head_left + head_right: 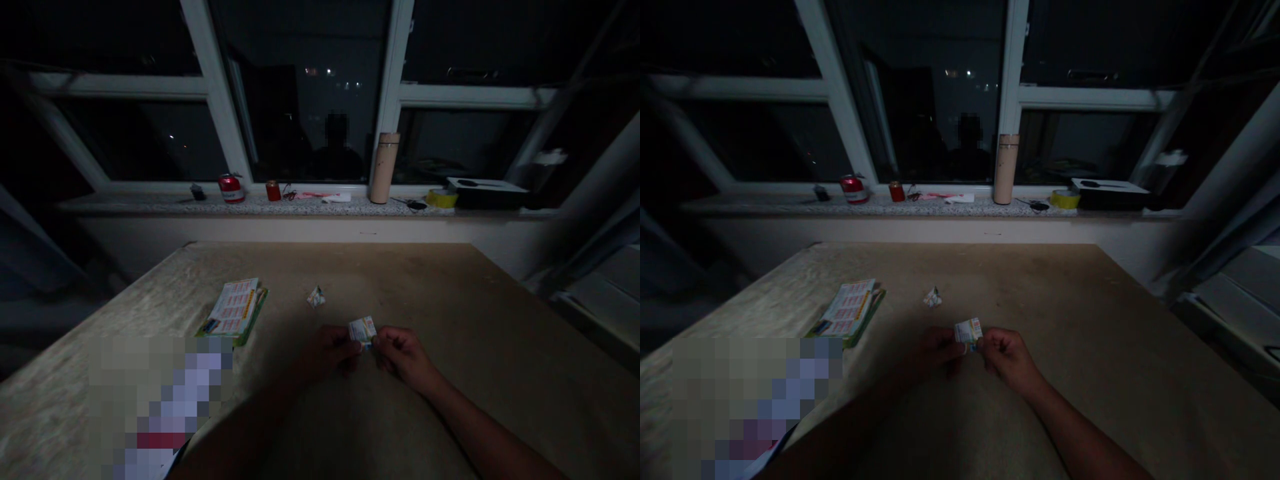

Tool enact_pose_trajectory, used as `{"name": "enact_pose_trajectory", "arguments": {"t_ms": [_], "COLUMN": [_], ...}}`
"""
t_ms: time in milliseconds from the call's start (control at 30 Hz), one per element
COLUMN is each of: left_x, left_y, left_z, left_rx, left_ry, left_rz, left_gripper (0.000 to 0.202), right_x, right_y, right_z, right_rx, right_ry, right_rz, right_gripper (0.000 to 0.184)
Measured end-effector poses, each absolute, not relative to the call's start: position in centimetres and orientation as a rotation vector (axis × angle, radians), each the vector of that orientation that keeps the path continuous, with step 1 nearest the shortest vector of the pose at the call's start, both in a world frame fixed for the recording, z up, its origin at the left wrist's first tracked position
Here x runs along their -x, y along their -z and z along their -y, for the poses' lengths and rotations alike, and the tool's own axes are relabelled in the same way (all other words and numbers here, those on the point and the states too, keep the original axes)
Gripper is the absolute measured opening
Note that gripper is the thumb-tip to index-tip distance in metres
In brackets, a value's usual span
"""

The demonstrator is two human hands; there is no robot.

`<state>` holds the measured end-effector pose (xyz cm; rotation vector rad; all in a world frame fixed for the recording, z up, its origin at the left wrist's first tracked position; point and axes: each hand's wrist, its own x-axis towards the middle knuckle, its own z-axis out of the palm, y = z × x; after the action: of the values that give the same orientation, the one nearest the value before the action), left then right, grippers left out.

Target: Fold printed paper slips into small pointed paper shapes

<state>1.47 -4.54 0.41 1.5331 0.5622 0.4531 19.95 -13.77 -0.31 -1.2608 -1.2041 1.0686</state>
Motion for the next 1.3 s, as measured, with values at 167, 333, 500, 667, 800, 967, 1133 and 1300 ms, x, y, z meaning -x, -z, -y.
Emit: {"name": "enact_pose_trajectory", "arguments": {"t_ms": [167,333,500,667,800,967,1133,1300], "left_x": [-1.51,-1.70,-1.71,-1.72,-1.85,-1.82,-1.85,-1.81], "left_y": [-0.07,0.47,0.36,-0.01,0.10,0.02,0.03,0.25], "left_z": [4.47,4.10,3.84,3.96,3.88,3.74,3.75,3.77], "left_rx": [-1.518,-1.497,-1.490,-1.462,-1.418,-1.395,-1.405,-1.560], "left_ry": [-0.456,-0.513,-0.601,-0.639,-0.652,-0.624,-0.591,-0.575], "left_rz": [-0.564,-0.605,-0.686,-0.713,-0.711,-0.682,-0.666,-0.700], "left_gripper": [0.049,0.051,0.049,0.048,0.047,0.042,0.044,0.043], "right_x": [-20.12,-20.19,-20.14,-20.20,-20.24,-20.36,-20.69,-20.95], "right_y": [0.47,0.46,0.12,-0.04,-0.04,0.21,0.43,0.38], "right_z": [13.76,13.74,13.75,13.70,13.74,13.77,13.71,13.72], "right_rx": [1.260,1.265,1.297,1.313,1.317,1.309,1.308,1.314], "right_ry": [-1.063,-1.073,-1.071,-1.094,-1.112,-1.099,-1.094,-1.081], "right_rz": [1.213,1.230,1.256,1.263,1.266,1.295,1.338,1.385], "right_gripper": [0.051,0.050,0.052,0.051,0.051,0.052,0.052,0.048]}}
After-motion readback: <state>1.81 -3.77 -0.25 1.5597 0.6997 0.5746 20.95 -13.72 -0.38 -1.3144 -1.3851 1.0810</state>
